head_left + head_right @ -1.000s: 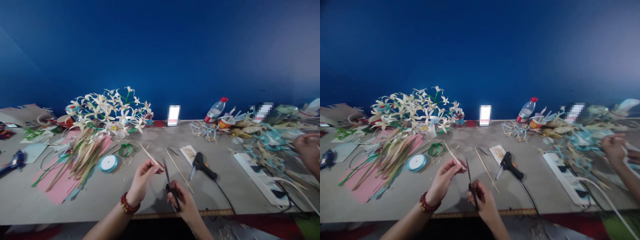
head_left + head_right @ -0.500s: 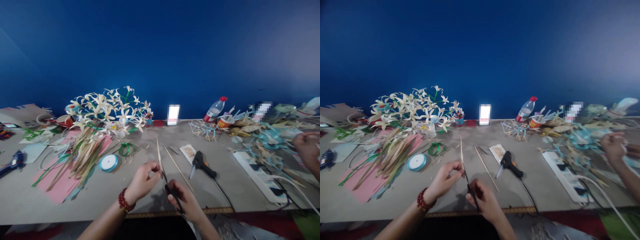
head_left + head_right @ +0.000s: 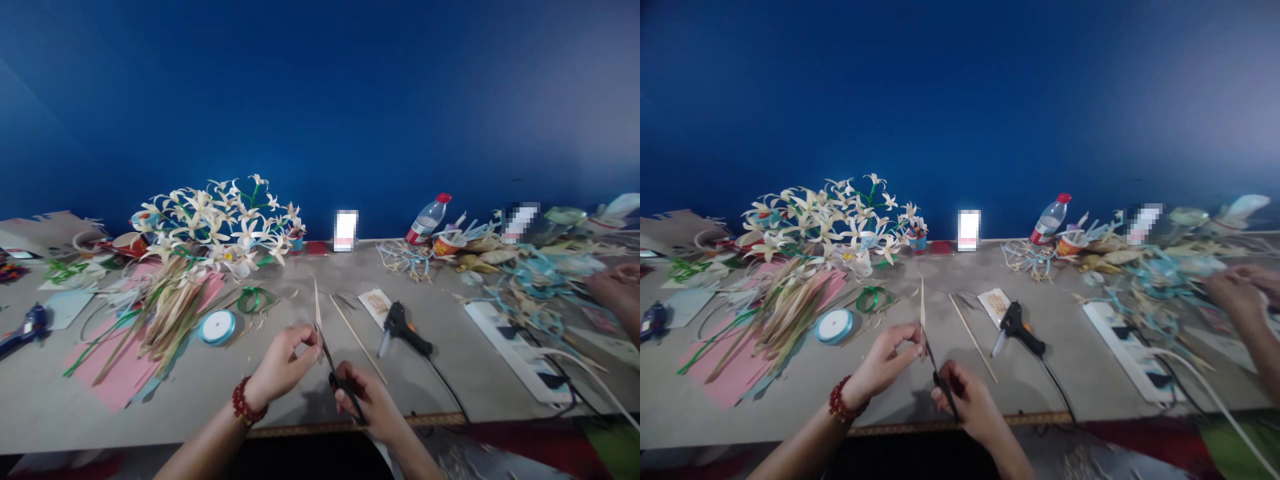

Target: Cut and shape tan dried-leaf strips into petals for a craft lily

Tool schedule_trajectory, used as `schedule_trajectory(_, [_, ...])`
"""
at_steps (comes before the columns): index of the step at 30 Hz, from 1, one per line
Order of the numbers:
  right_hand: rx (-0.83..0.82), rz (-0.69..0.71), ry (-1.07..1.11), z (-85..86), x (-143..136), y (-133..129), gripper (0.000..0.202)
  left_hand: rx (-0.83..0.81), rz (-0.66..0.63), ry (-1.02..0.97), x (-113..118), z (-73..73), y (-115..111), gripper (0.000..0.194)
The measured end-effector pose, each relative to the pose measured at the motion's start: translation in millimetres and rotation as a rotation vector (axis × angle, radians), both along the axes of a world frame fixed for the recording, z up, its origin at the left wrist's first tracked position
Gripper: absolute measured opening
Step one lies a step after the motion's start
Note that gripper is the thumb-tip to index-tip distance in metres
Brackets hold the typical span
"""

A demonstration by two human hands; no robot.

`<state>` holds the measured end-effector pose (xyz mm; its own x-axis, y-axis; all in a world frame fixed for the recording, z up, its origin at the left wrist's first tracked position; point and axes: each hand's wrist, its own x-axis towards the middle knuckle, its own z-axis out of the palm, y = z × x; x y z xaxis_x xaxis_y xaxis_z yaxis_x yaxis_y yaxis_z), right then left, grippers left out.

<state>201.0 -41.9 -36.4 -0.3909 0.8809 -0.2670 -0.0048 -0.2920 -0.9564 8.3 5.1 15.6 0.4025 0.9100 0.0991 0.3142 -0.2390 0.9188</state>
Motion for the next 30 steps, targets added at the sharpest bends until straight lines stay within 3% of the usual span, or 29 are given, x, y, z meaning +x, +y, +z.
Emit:
schedule_trajectory(9, [0.045,-0.01,-0.047,-3.3,2,2,0.056,-0.037,-0.055,-0.137,0,-8.6,6,0.024])
schedule_trajectory(17, [0.038,-0.025,-0.054,-7.4,1,0,0.055,-0.169,-0.105,-0.29,0,-17.1,9,0.028])
schedule_trajectory(30, [0.011,-0.029,-0.106,-14.5,3,6,0.05,-0.287,-0.203,-0.373,-7,-30.0,22,0.025])
